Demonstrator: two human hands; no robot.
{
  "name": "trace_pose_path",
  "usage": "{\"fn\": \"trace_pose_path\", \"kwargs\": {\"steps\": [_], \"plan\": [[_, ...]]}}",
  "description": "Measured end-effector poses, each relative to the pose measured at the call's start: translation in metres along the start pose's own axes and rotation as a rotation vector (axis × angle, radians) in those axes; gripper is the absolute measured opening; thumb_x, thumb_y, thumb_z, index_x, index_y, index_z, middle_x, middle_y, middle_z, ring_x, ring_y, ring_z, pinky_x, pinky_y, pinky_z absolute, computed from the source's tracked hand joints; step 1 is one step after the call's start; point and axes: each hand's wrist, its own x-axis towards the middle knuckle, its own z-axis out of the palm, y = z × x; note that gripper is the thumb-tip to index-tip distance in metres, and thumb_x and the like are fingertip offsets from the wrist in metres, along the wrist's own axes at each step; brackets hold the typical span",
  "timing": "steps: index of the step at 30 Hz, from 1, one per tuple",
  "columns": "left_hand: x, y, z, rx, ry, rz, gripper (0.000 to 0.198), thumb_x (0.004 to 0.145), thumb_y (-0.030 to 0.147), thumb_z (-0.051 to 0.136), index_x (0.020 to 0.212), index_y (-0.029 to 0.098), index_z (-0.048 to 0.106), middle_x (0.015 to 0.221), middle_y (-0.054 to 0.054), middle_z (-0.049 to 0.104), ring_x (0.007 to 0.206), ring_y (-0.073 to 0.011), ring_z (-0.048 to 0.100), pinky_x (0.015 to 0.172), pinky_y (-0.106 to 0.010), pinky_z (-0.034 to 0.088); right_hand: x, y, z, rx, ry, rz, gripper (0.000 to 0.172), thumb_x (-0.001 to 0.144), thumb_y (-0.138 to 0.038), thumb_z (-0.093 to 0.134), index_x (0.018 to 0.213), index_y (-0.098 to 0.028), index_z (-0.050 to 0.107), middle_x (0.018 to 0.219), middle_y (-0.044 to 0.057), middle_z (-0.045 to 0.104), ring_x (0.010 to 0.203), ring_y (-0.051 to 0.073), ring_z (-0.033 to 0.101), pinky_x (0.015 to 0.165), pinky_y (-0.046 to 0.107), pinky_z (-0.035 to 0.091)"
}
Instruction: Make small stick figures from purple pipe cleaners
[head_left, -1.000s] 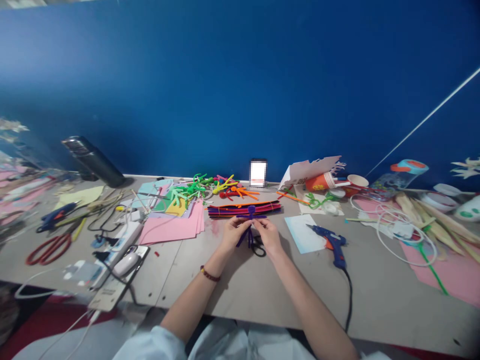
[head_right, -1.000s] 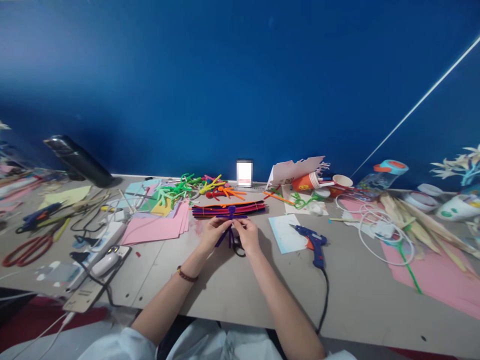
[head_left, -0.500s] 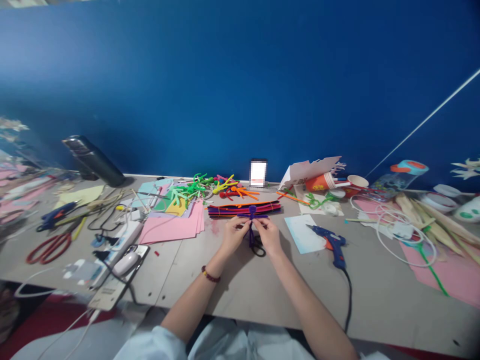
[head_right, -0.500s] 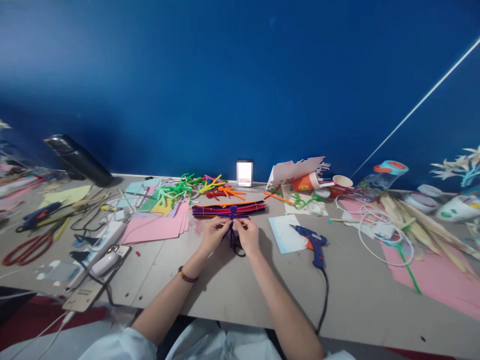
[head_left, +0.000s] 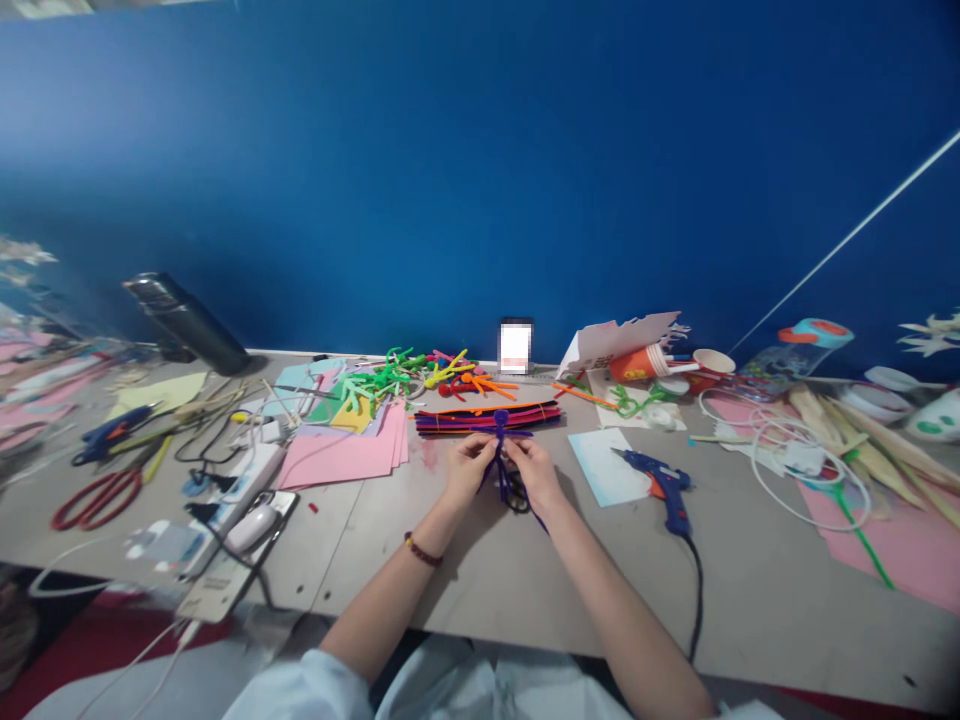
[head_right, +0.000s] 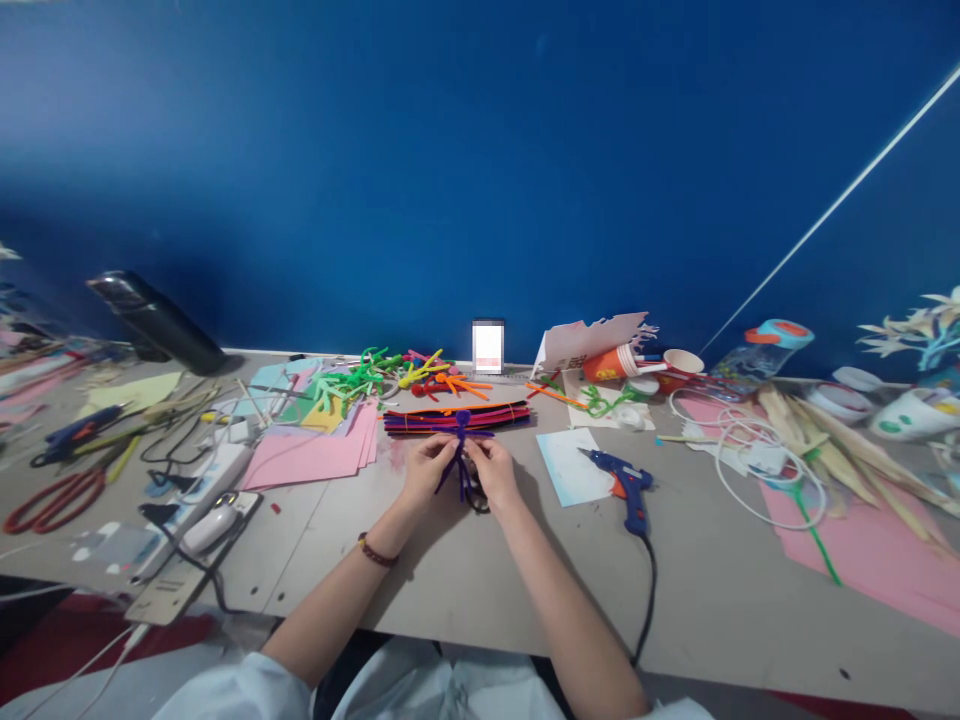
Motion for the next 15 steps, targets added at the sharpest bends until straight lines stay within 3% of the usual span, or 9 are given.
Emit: {"fn": "trace_pose_path", "kwargs": {"steps": [6,11,15], "plan": [[-0.001,0.002,0.002,-0.113,0.003,-0.148,0.025,0.058,0.036,0.077,0.072,0.016,0.07,0.073,-0.004,0.071,0.067,-0.0157,0.063,0.07,-0.029,0.049,-0.002,-0.01,0.001,0.162,-0.127,0.119,0.036,0.056,-0.046,0.077,0.075,-0.017,0.066,0.059,-0.002,0.06,0.05,0.011,0.05,0.049,0.024,0.037],[-0.001,0.004,0.002,-0.272,-0.042,-0.32,0.035,0.052,0.038,0.082,0.075,0.014,0.07,0.069,-0.005,0.07,0.06,-0.016,0.063,0.062,-0.029,0.05,-0.006,-0.014,0.002,0.275,-0.101,0.12,0.032,0.054,-0.038,0.08,0.07,-0.019,0.059,0.052,-0.007,0.05,0.042,0.006,0.038,0.039,0.019,0.024],[-0.001,0.008,0.002,-0.348,-0.08,-0.399,0.035,0.049,0.034,0.084,0.074,0.013,0.069,0.065,-0.004,0.069,0.056,-0.0133,0.061,0.058,-0.026,0.049,-0.006,-0.016,-0.001,0.273,-0.105,0.143,0.042,0.054,-0.038,0.081,0.084,-0.021,0.058,0.053,-0.008,0.051,0.038,0.004,0.035,0.036,0.017,0.018]]}}
